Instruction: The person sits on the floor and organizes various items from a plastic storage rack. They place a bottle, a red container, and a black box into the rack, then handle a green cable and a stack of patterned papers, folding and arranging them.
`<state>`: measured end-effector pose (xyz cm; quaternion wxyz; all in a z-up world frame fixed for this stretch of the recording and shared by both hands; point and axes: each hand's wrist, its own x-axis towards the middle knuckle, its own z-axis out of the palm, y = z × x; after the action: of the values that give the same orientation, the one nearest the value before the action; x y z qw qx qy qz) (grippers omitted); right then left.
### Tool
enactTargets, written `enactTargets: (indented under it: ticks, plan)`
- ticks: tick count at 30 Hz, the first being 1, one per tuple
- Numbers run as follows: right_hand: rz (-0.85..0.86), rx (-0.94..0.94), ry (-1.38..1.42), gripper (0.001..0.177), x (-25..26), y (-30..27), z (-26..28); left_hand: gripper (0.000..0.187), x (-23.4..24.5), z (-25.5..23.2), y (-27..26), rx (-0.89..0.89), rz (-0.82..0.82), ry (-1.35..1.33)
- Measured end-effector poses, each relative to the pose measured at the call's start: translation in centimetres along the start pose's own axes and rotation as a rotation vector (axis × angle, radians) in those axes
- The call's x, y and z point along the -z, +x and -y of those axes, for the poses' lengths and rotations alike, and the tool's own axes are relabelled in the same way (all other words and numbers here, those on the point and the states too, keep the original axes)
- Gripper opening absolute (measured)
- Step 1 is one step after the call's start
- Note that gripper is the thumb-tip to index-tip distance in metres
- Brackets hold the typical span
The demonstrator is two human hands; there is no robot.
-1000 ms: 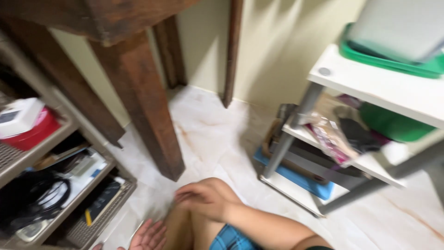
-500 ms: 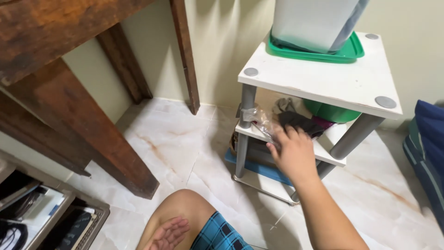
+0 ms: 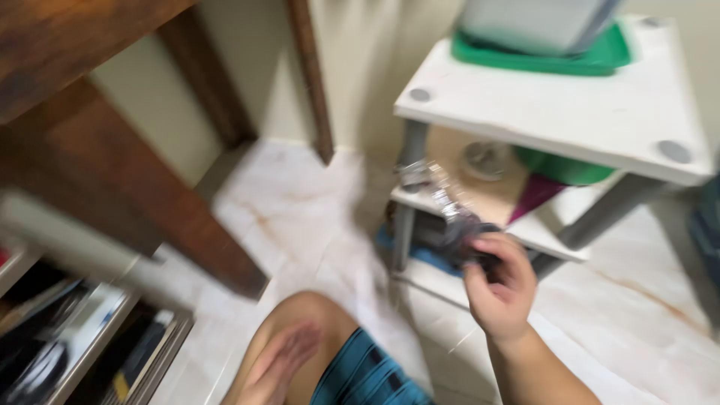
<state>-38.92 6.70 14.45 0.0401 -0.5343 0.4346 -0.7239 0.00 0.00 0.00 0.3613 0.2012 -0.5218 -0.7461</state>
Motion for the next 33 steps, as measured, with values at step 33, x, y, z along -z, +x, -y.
enactTargets:
  ticks: [33]
  plan:
    - [1.143, -0.911, 0.819, 0.044, -27.3, -14.6, 3.6, 0.031, -0.6, -5.2, -15.2, -0.435, -0.800, -0.004]
